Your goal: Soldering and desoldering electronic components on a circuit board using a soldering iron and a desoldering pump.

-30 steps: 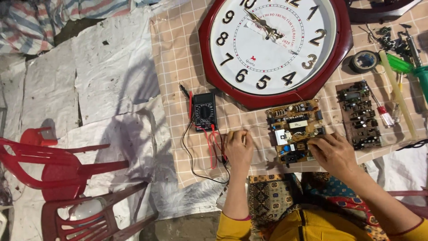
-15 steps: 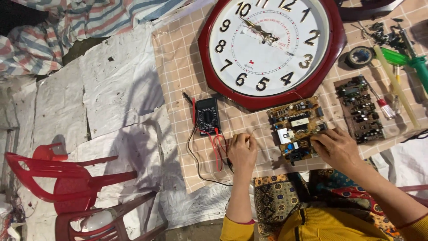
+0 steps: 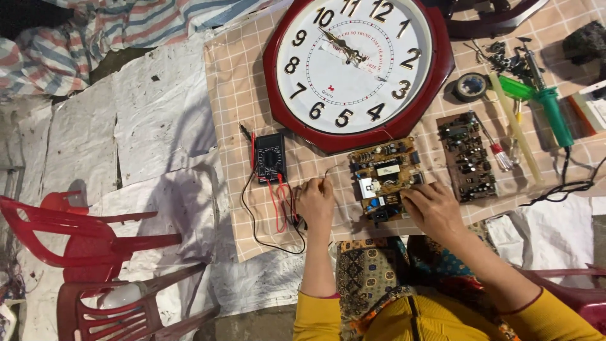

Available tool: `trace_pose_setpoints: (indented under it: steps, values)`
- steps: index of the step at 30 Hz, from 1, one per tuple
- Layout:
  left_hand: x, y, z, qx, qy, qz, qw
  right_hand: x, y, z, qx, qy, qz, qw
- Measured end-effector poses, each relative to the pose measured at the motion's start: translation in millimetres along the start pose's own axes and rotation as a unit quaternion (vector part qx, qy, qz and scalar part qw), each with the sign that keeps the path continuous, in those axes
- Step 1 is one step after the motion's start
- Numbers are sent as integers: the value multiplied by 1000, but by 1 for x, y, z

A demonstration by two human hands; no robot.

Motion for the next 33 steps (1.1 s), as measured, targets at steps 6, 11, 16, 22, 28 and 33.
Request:
trace_pose_setpoints:
  steps: [6, 11, 16, 22, 28, 33]
  values:
    - [26, -33, 13, 76, 8, -53, 996, 19, 3, 3, 2, 3, 19, 1000]
    - [57, -35, 52, 139, 58, -89, 985, 20, 3, 5, 0, 6, 7, 1000]
    - [61, -35, 79, 150, 132, -4, 980, -2, -14, 21, -101, 39, -6, 994]
    - [49, -33, 91, 159, 143, -16, 977, -26, 3, 98, -80, 112, 14, 990]
    - [52, -31, 93, 161, 156, 42, 974, -54, 17, 94, -36, 24, -33, 999]
    - [56, -23, 88, 172, 154, 42, 972, -62, 21, 91, 1, 50, -96, 994]
Point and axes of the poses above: each hand's wrist, its own x-axis away from the middle knuckle, its own y-axis out of the palm, z = x × y, the point moved 5 cm from there along -x, towards the middle knuckle, and after that the axes turned 6 degrees about -x, right-handed, at the moved point
